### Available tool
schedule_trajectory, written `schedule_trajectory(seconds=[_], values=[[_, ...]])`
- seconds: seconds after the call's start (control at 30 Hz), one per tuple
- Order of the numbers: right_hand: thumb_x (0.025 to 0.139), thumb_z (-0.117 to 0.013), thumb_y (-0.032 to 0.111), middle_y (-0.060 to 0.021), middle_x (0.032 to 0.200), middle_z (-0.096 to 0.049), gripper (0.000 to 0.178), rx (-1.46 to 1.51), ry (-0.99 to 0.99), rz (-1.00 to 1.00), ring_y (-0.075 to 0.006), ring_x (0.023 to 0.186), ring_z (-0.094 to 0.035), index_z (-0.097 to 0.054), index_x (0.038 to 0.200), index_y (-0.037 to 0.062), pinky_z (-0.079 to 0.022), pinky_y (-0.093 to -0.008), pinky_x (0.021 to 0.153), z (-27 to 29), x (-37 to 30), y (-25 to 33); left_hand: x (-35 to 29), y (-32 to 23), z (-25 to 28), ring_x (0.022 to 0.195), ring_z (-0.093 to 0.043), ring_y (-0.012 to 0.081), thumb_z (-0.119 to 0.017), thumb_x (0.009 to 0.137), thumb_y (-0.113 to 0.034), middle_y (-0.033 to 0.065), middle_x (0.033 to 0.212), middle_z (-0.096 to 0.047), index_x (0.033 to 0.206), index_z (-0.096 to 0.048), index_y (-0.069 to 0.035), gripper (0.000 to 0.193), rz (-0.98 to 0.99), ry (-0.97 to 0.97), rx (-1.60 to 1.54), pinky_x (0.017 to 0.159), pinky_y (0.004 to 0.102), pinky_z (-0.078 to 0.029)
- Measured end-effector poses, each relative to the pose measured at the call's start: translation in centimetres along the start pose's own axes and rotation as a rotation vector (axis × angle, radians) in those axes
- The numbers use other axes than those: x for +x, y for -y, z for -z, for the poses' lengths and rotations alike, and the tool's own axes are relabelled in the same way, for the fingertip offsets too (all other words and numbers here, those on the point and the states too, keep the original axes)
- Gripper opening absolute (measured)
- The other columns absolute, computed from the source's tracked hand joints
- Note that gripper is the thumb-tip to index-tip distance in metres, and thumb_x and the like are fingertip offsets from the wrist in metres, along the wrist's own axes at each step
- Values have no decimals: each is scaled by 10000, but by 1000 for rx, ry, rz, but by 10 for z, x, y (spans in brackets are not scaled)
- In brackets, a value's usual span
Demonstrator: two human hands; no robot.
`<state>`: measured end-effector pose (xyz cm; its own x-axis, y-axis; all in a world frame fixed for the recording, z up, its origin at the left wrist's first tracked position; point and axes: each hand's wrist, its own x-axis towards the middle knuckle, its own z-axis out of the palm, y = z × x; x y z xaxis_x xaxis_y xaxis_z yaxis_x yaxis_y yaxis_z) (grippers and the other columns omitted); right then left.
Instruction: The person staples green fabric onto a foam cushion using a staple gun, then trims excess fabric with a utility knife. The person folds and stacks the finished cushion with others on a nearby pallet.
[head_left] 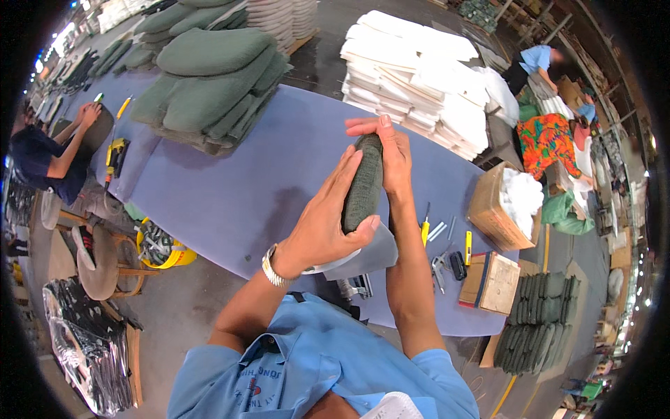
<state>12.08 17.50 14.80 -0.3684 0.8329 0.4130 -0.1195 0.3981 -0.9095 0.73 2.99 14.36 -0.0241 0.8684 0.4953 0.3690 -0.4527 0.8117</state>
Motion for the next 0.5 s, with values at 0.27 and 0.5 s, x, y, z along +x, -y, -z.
schedule_trajectory(seconds=[0.27,0.5], values=[[1000,-573,335,-117,810,-710,441,-53,-8,166,-216,836,-657,-747,741,24,-501,-393,797,-41,25,-27,4,-13,25,1307,-591,407,-581,1006,-249,321,1438,-551,1484,-455,78,592,173,-125,195,1086,444,-453],[909,-602,318,-231,820,-683,364,-332,-432,132,-424,787,-659,-698,777,-8,-496,-513,701,-38,47,-57,57,11,63,1331,-552,332,-501,1046,-300,242,1468,-556,1479,-486,59,563,23,217,172,1122,417,-408]])
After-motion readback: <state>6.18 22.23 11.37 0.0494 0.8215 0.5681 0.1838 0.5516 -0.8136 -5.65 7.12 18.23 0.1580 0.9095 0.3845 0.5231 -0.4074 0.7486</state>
